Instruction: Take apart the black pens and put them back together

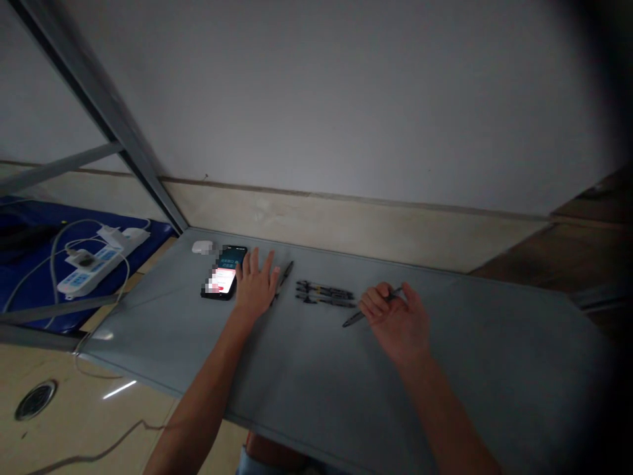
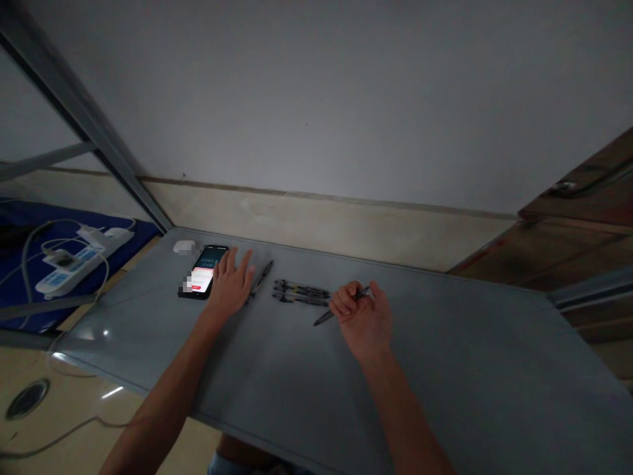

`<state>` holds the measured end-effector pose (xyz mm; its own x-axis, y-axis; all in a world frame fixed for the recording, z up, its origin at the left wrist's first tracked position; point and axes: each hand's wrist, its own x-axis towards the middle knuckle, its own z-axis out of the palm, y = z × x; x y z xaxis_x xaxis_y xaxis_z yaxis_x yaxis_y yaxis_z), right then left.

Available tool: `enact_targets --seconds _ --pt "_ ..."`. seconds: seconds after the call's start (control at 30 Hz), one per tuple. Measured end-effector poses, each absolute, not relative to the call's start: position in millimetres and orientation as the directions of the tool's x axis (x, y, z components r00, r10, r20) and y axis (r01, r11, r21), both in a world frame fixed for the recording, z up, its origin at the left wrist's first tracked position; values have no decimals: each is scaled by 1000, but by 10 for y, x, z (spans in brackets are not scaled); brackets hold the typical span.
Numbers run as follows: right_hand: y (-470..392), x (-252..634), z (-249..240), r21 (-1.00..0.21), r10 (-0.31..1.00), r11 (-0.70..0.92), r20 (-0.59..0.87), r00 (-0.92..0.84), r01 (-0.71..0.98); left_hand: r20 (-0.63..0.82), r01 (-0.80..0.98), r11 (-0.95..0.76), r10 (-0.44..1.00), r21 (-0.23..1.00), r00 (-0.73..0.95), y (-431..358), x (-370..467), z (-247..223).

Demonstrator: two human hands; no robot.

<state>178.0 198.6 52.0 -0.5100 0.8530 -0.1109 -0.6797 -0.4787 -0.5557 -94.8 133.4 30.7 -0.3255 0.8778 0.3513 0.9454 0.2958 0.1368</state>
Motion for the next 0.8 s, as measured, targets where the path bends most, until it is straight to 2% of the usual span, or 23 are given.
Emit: enact_targets --seconds 0.3,0.57,0.8 --pt "2012 1810 517 -612 877 -427 -100 -470 -666 297 936 325 888 133 -351 1321 -786 329" --pt "2005 1809 531 -608 875 -426 -89 -475 -670 316 929 324 875 179 -367 1316 -964 343" --pt "1984 1793 529 -594 874 -433 -93 -476 -678 406 953 278 862 123 -304 1314 -912 360"
